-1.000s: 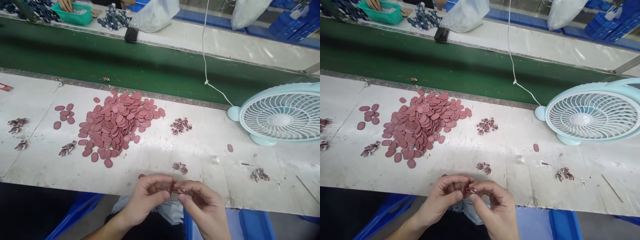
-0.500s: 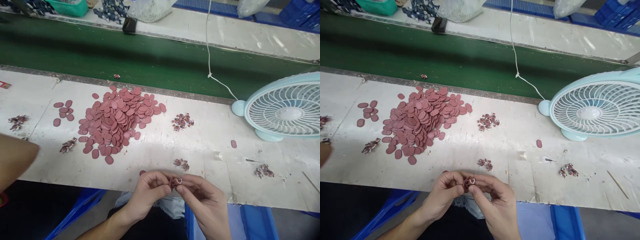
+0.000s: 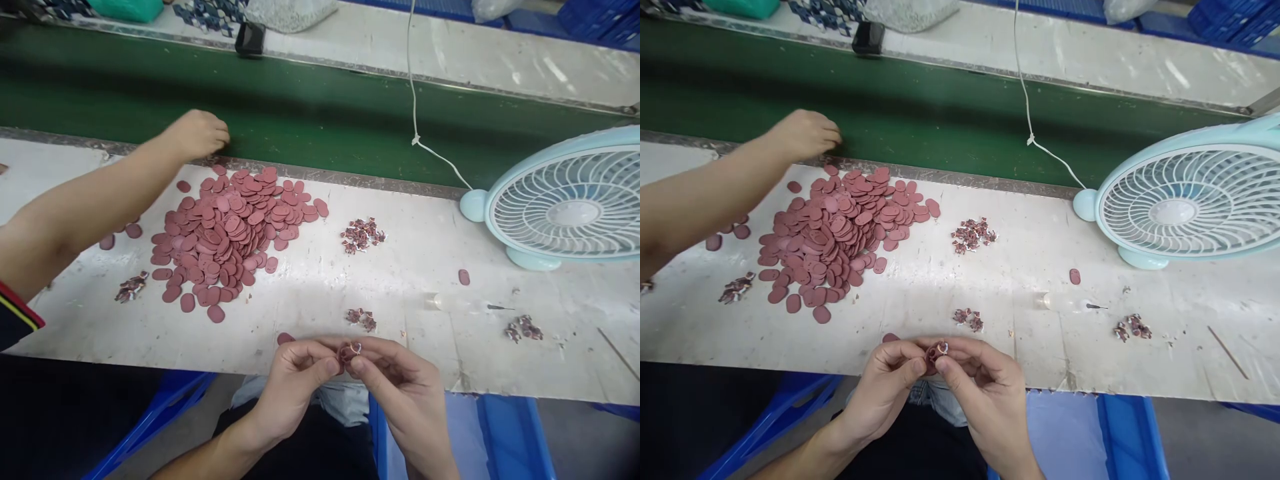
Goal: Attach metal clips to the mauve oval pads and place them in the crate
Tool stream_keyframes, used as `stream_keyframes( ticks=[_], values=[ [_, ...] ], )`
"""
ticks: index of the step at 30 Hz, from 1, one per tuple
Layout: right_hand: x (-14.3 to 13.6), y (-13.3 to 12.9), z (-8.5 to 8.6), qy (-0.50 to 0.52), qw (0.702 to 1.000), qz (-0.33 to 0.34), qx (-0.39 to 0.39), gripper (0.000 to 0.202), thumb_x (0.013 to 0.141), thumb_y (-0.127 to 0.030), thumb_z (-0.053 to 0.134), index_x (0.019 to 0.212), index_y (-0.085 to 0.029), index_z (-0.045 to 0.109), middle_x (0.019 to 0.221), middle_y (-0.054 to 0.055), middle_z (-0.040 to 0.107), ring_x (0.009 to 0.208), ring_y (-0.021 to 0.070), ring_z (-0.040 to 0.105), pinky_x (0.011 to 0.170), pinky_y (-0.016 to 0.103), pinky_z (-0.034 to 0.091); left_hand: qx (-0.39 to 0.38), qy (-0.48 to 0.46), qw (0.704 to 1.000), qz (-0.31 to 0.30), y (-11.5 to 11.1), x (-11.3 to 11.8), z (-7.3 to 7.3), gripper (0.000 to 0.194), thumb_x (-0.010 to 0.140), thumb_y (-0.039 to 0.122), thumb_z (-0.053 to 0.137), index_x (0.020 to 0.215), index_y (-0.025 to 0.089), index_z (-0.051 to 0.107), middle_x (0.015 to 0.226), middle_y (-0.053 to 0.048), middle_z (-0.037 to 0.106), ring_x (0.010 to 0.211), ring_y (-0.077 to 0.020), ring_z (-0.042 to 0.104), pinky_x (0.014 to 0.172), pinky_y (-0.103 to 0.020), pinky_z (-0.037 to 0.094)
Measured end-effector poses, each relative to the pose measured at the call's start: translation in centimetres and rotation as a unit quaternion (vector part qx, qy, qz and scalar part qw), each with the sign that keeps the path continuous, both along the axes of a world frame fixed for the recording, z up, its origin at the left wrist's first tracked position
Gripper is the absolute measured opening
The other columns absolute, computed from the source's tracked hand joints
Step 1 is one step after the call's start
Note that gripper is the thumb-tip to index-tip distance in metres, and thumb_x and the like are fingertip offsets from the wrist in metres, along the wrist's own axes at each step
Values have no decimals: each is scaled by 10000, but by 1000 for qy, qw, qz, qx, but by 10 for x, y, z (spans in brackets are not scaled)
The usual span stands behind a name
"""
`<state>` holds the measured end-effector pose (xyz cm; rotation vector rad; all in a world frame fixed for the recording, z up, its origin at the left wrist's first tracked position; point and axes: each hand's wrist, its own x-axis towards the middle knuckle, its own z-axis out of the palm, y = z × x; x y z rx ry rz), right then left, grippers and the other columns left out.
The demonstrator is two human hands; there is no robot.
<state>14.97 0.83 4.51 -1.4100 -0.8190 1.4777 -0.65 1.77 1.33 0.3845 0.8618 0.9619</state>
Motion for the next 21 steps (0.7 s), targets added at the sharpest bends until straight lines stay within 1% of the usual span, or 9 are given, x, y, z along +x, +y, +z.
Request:
stream_keyframes(
  ticks=[5,9,15,17,21],
  values=[
    [-5,-5,-1,-29,999,-25,18,160,851,-256,791,1007,-293,794,961,50,809,853,215,773,805,323,655,-7,-3,1000,17,-3,3,3,90,804,253,810,744,186,798,1040,-91,797,1014,-276,715,983,-439,529],
    [-10,-6,-3,-37,998,-42,39,162,847,-240,796,996,-303,794,957,37,809,848,195,768,807,299,647,-3,-4,1000,25,-4,4,2,89,818,239,795,745,189,796,1032,-81,792,1008,-264,711,987,-426,522],
    [-12,-4,-8,-12,999,-47,15,142,847,-279,801,988,-292,796,908,33,806,735,168,743,764,299,651,-3,12,1000,25,-3,3,-1,107,819,241,792,731,181,790,986,-85,787,988,-262,709,949,-409,536],
    [-12,-5,-9,-4,999,-52,11,148,845,-283,803,993,-287,796,905,34,806,732,170,747,757,298,654,1,12,1000,23,-3,3,-1,113,822,242,789,730,176,787,994,-93,786,970,-264,713,935,-416,544],
    [-14,-8,-11,6,998,-67,12,164,837,-290,810,1000,-277,793,920,47,810,797,212,773,772,330,661,8,18,999,31,-6,4,-1,107,822,230,786,726,182,786,1036,-92,787,1038,-278,706,964,-415,535]
  ],
)
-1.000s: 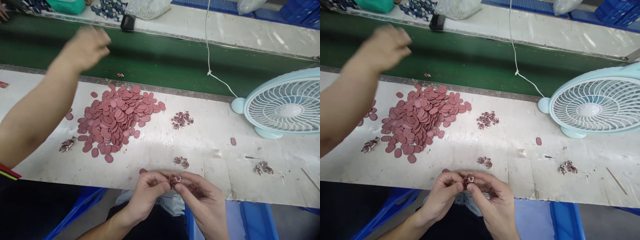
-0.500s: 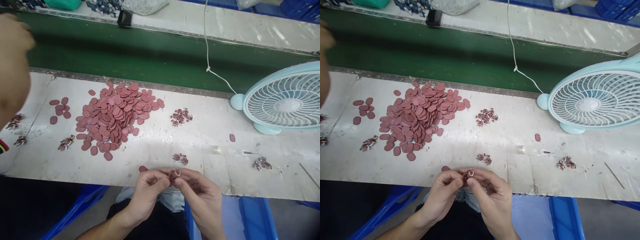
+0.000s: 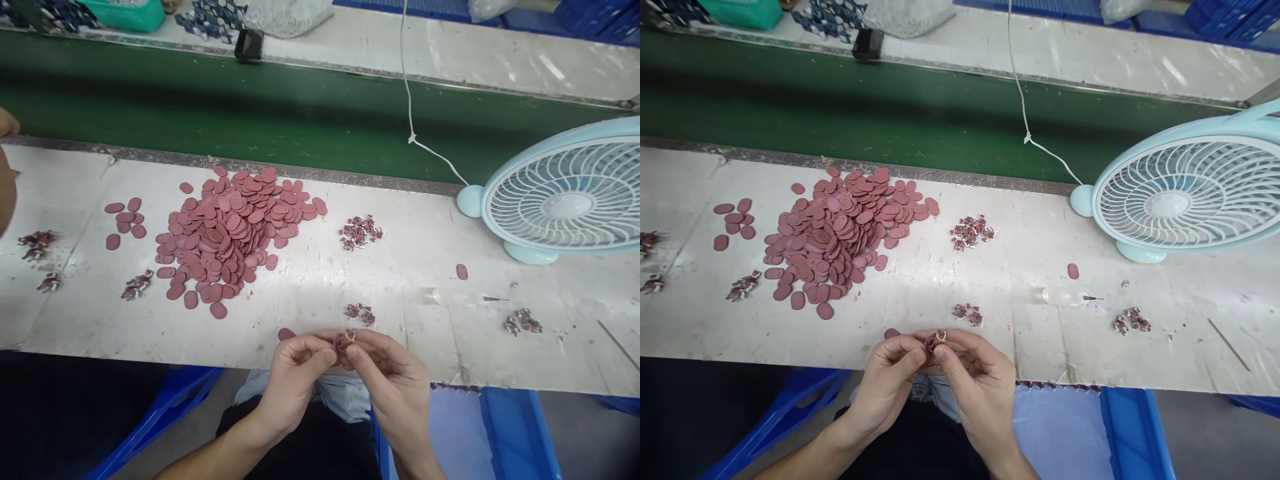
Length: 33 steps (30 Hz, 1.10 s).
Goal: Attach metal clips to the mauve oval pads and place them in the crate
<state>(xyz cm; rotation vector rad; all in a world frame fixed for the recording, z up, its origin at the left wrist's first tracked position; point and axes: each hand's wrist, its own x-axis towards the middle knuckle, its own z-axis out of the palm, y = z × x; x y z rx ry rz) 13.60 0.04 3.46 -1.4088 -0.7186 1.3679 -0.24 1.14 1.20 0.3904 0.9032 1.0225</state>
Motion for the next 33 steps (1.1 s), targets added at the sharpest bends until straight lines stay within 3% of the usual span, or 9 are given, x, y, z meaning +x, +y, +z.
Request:
stream_keyframes(
  ticks=[9,14,17,19,21,24,27,30,33],
  values=[
    [-2,-4,4,4,1000,-1,24,140,852,-261,796,991,-281,791,955,41,813,866,216,780,801,316,657,8,5,1000,3,-3,0,0,84,813,210,792,733,185,784,1061,-87,789,1033,-269,707,952,-404,543],
    [0,-6,-4,45,999,7,20,145,860,-254,791,1005,-269,788,955,50,810,856,204,774,785,304,651,15,7,1000,2,-5,-1,1,99,834,243,778,754,186,783,1133,-97,780,1047,-273,713,919,-382,561],
    [9,-10,-11,97,995,-15,7,170,849,-265,805,1018,-275,789,881,45,809,757,183,767,683,268,644,42,59,997,-7,-4,-20,-1,91,865,273,747,860,197,796,1220,-116,754,1050,-286,724,828,-345,589],
    [22,-15,-13,102,993,-56,5,172,825,-281,829,993,-274,797,838,46,805,724,182,762,639,254,637,98,158,983,-6,-2,-42,-3,101,883,261,724,940,214,792,1225,-113,748,1037,-285,730,809,-346,599],
    [38,-24,-14,84,991,-103,8,173,794,-298,854,958,-266,806,830,53,804,723,187,761,634,253,639,179,316,931,-17,2,-66,-5,123,888,233,712,986,229,786,1193,-98,749,1052,-275,720,903,-385,586],
    [66,-43,-17,51,988,-146,-1,184,767,-308,872,932,-252,811,845,63,803,669,179,750,629,255,646,308,541,776,-101,5,-91,-9,214,873,224,724,1078,254,774,1196,-79,738,1098,-266,691,1002,-415,545],
    [88,-66,-27,29,987,-159,-24,185,768,-305,868,930,-240,809,834,75,800,656,189,749,601,250,644,383,643,645,-157,3,-95,-15,244,875,253,720,1118,252,749,1180,-73,737,1081,-260,678,936,-395,564],
    [106,-94,-40,7,985,-168,-49,222,748,-304,880,944,-237,802,838,81,798,717,222,763,602,267,650,391,678,601,-163,1,-88,-19,206,901,283,689,1098,247,736,1131,-71,737,1052,-257,666,889,-376,558],
    [126,-129,-54,-30,979,-185,-74,258,740,-317,883,964,-237,783,882,78,796,779,239,764,631,297,656,352,682,611,-194,3,-85,-18,251,915,377,659,1131,268,726,1117,-69,719,1042,-269,659,914,-388,527]
  ],
)
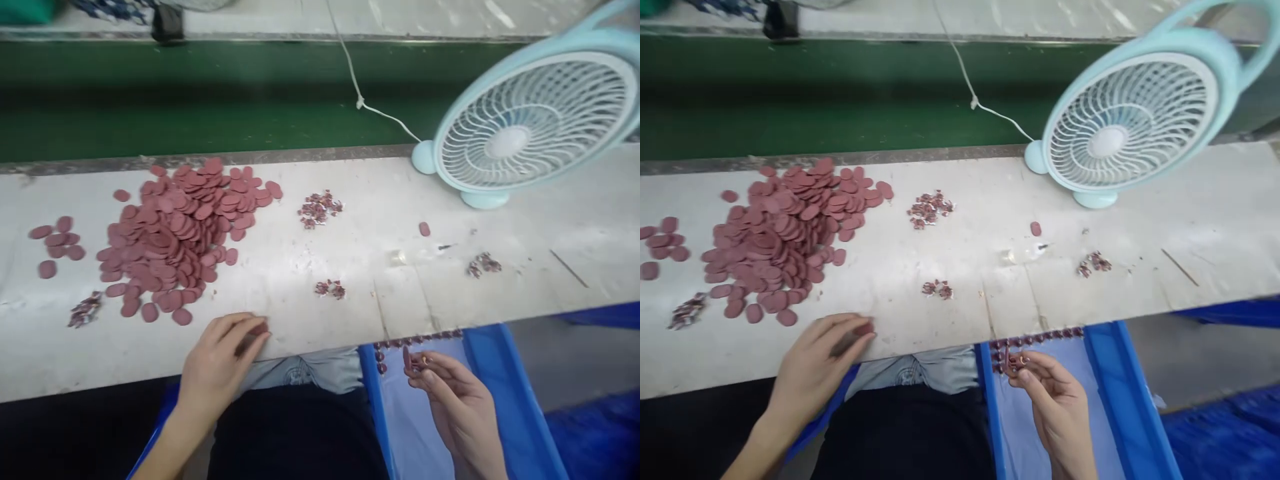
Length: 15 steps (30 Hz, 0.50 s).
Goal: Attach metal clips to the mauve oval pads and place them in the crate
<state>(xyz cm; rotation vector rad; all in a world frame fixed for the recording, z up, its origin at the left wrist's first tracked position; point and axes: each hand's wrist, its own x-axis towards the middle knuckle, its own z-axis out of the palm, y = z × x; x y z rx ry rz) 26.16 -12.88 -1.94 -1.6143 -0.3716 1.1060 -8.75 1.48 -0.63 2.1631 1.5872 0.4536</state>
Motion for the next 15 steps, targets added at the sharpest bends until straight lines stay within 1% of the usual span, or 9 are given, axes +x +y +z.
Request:
stream_keyframes(
  ticks=[2,4,5,7,9,12,13,15],
  values=[
    [16,-26,-12,-48,998,0,-36,275,767,-347,859,996,-235,756,961,80,793,862,249,761,696,328,657,-57,2,998,18,5,-1,1,313,909,447,646,1174,294,713,1064,-49,711,957,-254,669,841,-356,520],
    [30,-51,-29,-96,992,12,-84,301,799,-395,824,1025,-221,727,1027,90,784,938,263,752,771,367,649,-108,-16,994,23,10,-2,2,331,896,485,644,1167,309,717,969,-25,696,836,-222,656,741,-313,496],
    [36,-61,-40,-113,988,19,-107,319,810,-421,808,1029,-209,715,1043,96,780,961,270,747,792,381,642,-123,-35,992,21,12,-2,3,327,888,493,649,1145,308,727,917,-16,681,783,-207,637,704,-299,479],
    [43,-75,-68,-132,980,27,-146,350,814,-457,792,1015,-186,703,1031,101,779,953,273,743,793,387,631,-142,-85,986,18,15,0,6,302,873,491,668,1091,297,744,842,-9,641,724,-190,594,662,-283,451],
    [43,-82,-100,-148,972,32,-179,343,830,-451,778,1001,-166,695,980,86,776,886,247,741,769,378,619,-156,-137,978,23,16,4,11,252,864,458,692,1046,293,752,816,-6,614,698,-178,558,625,-273,427],
    [34,-83,-144,-179,955,57,-229,272,916,-388,713,1032,-144,681,942,46,741,799,182,713,755,363,604,-168,-214,962,19,14,13,16,153,854,361,728,991,298,754,841,-6,610,708,-162,539,603,-255,415],
    [30,-83,-155,-191,949,68,-241,252,942,-369,688,1050,-142,676,961,42,727,807,172,705,764,364,600,-171,-240,955,13,13,15,17,133,851,327,735,979,299,754,847,-6,610,719,-159,541,608,-249,422],
    [22,-81,-169,-217,937,87,-258,240,968,-355,657,1086,-147,670,1023,47,706,861,175,694,796,376,595,-181,-284,941,14,10,19,18,150,843,267,746,989,303,754,851,-3,607,732,-153,551,616,-240,442]
  ],
)
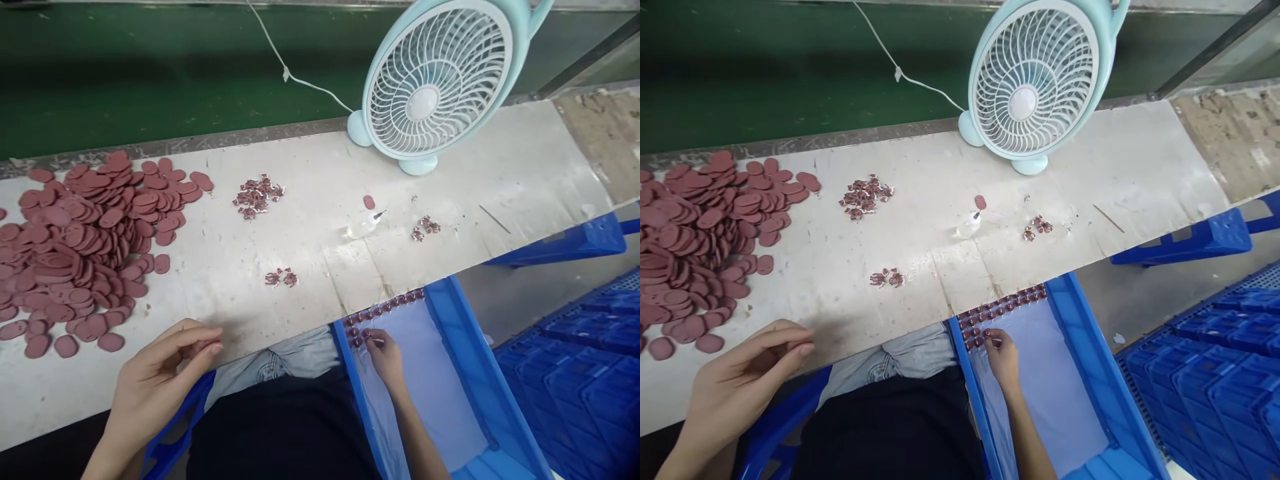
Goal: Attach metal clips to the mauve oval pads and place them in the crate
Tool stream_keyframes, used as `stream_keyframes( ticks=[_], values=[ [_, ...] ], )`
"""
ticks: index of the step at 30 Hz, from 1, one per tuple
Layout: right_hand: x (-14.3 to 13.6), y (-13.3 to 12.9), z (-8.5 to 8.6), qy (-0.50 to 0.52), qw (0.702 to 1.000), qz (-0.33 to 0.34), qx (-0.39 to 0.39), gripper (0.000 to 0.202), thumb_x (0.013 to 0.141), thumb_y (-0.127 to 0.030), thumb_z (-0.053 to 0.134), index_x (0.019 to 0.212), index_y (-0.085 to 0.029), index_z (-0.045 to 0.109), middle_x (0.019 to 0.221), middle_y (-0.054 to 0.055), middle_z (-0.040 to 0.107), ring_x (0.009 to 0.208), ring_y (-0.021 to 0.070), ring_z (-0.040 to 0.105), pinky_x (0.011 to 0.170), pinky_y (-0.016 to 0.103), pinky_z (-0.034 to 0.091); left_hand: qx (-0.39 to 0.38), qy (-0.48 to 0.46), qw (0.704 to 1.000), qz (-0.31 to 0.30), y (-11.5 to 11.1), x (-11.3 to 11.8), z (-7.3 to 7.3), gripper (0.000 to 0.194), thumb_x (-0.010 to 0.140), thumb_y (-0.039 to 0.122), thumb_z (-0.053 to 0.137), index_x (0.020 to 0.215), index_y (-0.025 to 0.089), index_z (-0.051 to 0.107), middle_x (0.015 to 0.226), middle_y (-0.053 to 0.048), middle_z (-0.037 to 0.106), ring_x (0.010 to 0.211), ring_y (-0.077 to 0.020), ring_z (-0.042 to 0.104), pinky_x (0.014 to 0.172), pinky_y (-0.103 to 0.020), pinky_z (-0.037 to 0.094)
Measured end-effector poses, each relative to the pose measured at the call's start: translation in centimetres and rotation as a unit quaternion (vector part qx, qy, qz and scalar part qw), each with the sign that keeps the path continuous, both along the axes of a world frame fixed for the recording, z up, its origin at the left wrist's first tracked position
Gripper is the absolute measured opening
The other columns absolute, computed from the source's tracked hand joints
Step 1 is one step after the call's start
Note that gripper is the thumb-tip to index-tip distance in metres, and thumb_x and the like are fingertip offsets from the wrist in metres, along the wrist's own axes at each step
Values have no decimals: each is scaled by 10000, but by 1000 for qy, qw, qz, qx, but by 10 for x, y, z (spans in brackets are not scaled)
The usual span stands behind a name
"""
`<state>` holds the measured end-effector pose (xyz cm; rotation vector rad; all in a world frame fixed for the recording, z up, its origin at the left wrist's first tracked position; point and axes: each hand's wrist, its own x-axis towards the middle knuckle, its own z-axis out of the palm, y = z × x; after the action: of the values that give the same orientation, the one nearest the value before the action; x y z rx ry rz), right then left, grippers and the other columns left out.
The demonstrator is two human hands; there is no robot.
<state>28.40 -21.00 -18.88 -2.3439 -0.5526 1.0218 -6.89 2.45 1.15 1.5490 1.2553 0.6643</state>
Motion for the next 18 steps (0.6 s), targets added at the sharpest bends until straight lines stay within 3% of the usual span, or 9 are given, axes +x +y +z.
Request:
stream_keyframes(
  ticks=[4,9,15,18],
  values=[
    [-7,2,-11,-46,998,33,-16,263,973,-359,646,1140,-156,654,1119,66,684,943,198,682,849,408,584,-57,-63,996,32,-6,-1,-5,242,837,213,749,1059,309,745,868,3,616,622,-120,559,535,-238,467],
    [-5,4,-17,-78,995,62,-27,271,973,-363,645,1149,-157,649,1116,65,680,939,198,679,843,407,583,-108,-146,983,34,-7,-1,-9,198,831,185,745,1008,272,761,752,5,597,549,-118,564,473,-249,462],
    [-6,6,-21,-88,993,76,-34,275,977,-367,639,1154,-157,646,1106,63,682,912,189,681,821,393,588,-135,-191,966,108,-5,2,-4,225,860,276,734,1077,275,792,817,-40,713,636,-179,659,507,-282,564],
    [-7,8,-20,-87,993,73,-38,275,977,-366,639,1156,-157,645,1106,63,681,910,189,681,817,391,589,-164,-185,958,145,-5,0,-2,264,867,326,731,1120,275,787,958,-64,781,697,-218,734,552,-293,616]
  ],
)
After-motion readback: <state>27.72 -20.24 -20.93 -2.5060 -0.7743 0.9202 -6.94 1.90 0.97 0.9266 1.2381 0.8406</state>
